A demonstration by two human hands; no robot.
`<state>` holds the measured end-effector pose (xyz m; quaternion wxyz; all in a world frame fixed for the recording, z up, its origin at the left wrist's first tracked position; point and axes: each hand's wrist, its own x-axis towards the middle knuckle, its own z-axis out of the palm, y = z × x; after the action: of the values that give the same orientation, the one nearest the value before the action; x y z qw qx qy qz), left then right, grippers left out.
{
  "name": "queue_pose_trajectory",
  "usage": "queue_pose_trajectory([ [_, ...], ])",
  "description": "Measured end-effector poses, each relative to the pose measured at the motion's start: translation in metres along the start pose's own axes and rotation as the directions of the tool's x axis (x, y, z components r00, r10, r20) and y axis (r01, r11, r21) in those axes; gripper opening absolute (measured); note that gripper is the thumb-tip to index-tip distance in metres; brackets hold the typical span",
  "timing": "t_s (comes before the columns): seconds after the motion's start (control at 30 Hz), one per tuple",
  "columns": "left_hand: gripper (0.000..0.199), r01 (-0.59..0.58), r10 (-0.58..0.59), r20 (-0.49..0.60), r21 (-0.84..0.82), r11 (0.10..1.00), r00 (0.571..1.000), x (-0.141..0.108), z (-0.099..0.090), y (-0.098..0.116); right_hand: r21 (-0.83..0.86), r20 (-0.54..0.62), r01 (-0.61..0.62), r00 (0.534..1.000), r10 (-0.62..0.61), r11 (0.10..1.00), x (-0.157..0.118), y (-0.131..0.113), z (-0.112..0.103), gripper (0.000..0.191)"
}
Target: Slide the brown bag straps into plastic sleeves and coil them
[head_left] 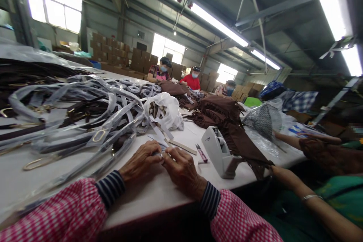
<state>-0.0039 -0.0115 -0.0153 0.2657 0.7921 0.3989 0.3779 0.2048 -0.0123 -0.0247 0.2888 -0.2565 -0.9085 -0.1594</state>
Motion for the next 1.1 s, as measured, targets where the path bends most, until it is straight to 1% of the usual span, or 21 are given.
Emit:
queue_pose_trajectory([
  [0.1, 0.024, 0.073, -0.067, 0.057, -0.115, 0.991, 0.996, 0.001, -0.011, 0.005, 0.003, -0.024, 0.053, 0.998, -0.053, 0.999, 0.007, 0.004, -0.003, 0.019],
  [0.17, 0.027, 0.130, -0.108, 0.118, -0.194, 0.972, 0.987, 0.000, -0.018, 0.007, 0.002, -0.035, 0.078, 0.996, -0.078, 0.997, 0.011, 0.004, -0.008, 0.019],
  [0.23, 0.029, 0.160, -0.124, 0.160, -0.231, 0.960, 0.979, 0.000, -0.023, 0.006, -0.011, -0.045, 0.098, 0.994, -0.098, 0.995, 0.014, 0.002, -0.013, 0.018],
  [0.4, 0.027, 0.102, -0.071, 0.156, -0.200, 0.974, 0.985, 0.000, -0.025, -0.002, -0.020, -0.026, 0.109, 0.994, -0.109, 0.994, 0.016, 0.000, -0.016, 0.018],
  [0.53, 0.024, 0.135, -0.104, 0.136, -0.244, 0.960, 0.985, -0.002, -0.020, -0.002, 0.006, 0.003, 0.072, 0.997, -0.072, 0.997, 0.017, -0.004, -0.010, 0.018],
  [0.6, 0.027, 0.143, -0.119, 0.114, -0.239, 0.960, 0.986, -0.004, -0.017, 0.000, 0.018, 0.019, 0.040, 0.999, -0.040, 0.999, 0.017, -0.007, -0.013, 0.018],
  [0.67, 0.031, 0.125, -0.112, 0.081, -0.187, 0.974, 0.990, -0.006, -0.016, 0.000, 0.038, 0.026, -0.004, 1.000, 0.003, 0.999, 0.013, -0.007, -0.025, 0.020],
  [0.7, 0.031, 0.109, -0.101, 0.057, -0.148, 0.983, 0.993, -0.007, -0.016, -0.001, 0.057, 0.021, -0.039, 0.999, 0.038, 0.998, 0.008, -0.003, -0.035, 0.024],
  [0.77, 0.032, 0.077, -0.078, -0.013, -0.065, 0.995, 0.997, -0.007, -0.017, -0.004, 0.104, -0.040, -0.142, 0.988, 0.147, 0.984, -0.008, 0.012, -0.065, 0.030],
  [0.8, 0.033, 0.072, -0.074, -0.059, -0.033, 0.997, 0.995, -0.006, -0.018, -0.007, 0.130, -0.088, -0.222, 0.968, 0.235, 0.966, -0.019, 0.024, -0.083, 0.031],
  [0.83, 0.034, 0.070, -0.070, -0.107, -0.006, 0.998, 0.992, -0.006, -0.018, -0.008, 0.153, -0.153, -0.315, 0.929, 0.337, 0.937, -0.032, 0.038, -0.102, 0.028],
  [0.87, 0.035, 0.070, -0.067, -0.153, 0.013, 0.997, 0.986, -0.005, -0.018, -0.010, 0.178, -0.202, -0.439, 0.860, 0.469, 0.881, -0.047, 0.053, -0.121, 0.024],
  [0.9, 0.037, 0.074, -0.068, -0.190, 0.027, 0.997, 0.979, -0.004, -0.018, -0.010, 0.211, -0.214, -0.579, 0.758, 0.615, 0.787, -0.061, 0.069, -0.138, 0.023],
  [0.93, 0.038, 0.081, -0.071, -0.219, 0.037, 0.996, 0.973, -0.003, -0.017, -0.009, 0.263, -0.180, -0.701, 0.640, 0.747, 0.663, -0.075, 0.083, -0.153, 0.025],
  [0.97, 0.039, 0.090, -0.077, -0.239, 0.042, 0.995, 0.968, -0.002, -0.016, -0.008, 0.315, -0.091, -0.797, 0.514, 0.853, 0.514, -0.088, 0.095, -0.164, 0.026],
  [1.0, 0.040, 0.098, -0.083, -0.254, 0.045, 0.994, 0.964, -0.001, -0.014, -0.006, 0.344, 0.021, -0.858, 0.414, 0.910, 0.382, -0.099, 0.104, -0.172, 0.028],
  [1.03, 0.041, 0.103, -0.087, -0.264, 0.050, 0.993, 0.961, 0.000, -0.011, -0.005, 0.355, 0.122, -0.890, 0.347, 0.930, 0.285, -0.108, 0.110, -0.176, 0.030],
  [1.07, 0.041, 0.105, -0.085, -0.278, 0.057, 0.993, 0.957, 0.001, -0.008, -0.004, 0.358, 0.206, -0.907, 0.307, 0.929, 0.220, -0.115, 0.113, -0.177, 0.032],
  [1.1, 0.042, 0.102, -0.079, -0.287, 0.066, 0.993, 0.955, 0.002, -0.006, -0.004, 0.361, 0.262, -0.914, 0.292, 0.920, 0.187, -0.120, 0.114, -0.176, 0.034],
])
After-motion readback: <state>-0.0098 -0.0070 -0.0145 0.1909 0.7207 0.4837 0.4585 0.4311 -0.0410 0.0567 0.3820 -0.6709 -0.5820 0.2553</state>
